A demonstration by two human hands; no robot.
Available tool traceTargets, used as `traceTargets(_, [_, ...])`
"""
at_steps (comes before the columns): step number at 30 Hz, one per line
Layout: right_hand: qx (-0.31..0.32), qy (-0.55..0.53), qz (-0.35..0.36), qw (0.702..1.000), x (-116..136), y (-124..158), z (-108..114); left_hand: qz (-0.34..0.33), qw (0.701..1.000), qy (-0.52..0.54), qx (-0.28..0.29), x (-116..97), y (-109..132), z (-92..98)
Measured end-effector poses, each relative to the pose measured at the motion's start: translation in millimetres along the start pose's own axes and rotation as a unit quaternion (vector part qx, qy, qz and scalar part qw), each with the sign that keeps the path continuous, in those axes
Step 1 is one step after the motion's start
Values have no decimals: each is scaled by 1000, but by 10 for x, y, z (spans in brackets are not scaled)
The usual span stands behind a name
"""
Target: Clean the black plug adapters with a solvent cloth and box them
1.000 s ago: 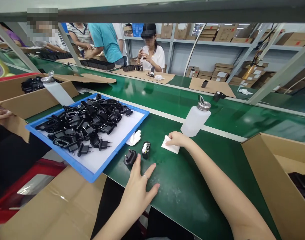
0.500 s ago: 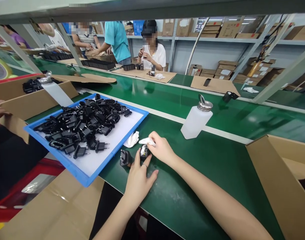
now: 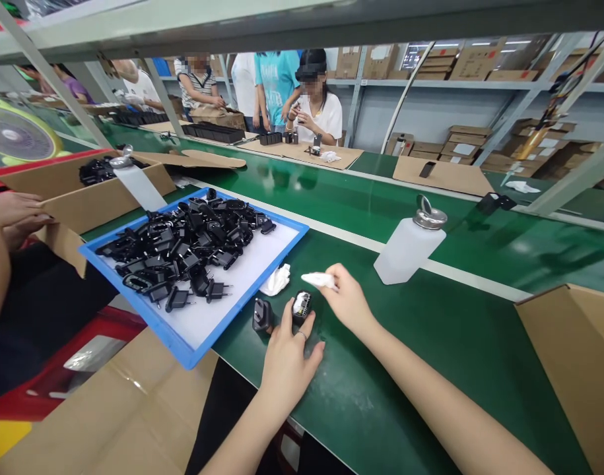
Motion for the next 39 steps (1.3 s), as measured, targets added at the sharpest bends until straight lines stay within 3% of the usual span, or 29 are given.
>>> traceTargets(3, [63, -19, 38, 997, 26, 92, -235, -2, 1000, 14, 7, -11, -10, 17])
traceTargets(9, [8, 31, 95, 995, -1, 340, -258, -10, 999, 45, 11, -41, -16, 60])
traceTargets(14, [49, 75, 131, 987, 93, 459, -287, -36, 997, 69, -5, -55, -14, 77])
traceTargets(17, [95, 54, 106, 988, 153, 483, -244, -36, 997, 65, -5, -41, -11, 64])
traceTargets(21, [161, 18, -5, 987, 138, 341, -65, -12, 999, 39, 3, -8, -7, 33])
traceTargets(24, [102, 24, -60, 993, 99, 152, 122, -11, 1000, 23, 1, -7, -4, 27])
traceTargets(27, [18, 42, -42, 998, 78, 56, 153, -9, 1000, 15, 5, -6, -5, 26])
traceTargets(32, [95, 78, 71, 990, 85, 185, -116, -13, 1000, 15, 5, -13, -9, 38])
traceTargets(35, [99, 159, 128, 974, 113, 252, -46, -9, 1000, 15, 7, -10, -10, 34])
traceTargets(39, [35, 146, 79, 985, 99, 143, 148, -8, 1000, 7, 9, -5, -12, 21])
Point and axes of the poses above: each hand's wrist, its own y-axis away from the middle knuckle, its own z-axis out of the back of the hand, x = y × z, the point moved 6 cm from there along -y, towards the middle knuckle, and after that the axes turned 3 degrees about x, right-handed, at the moved point
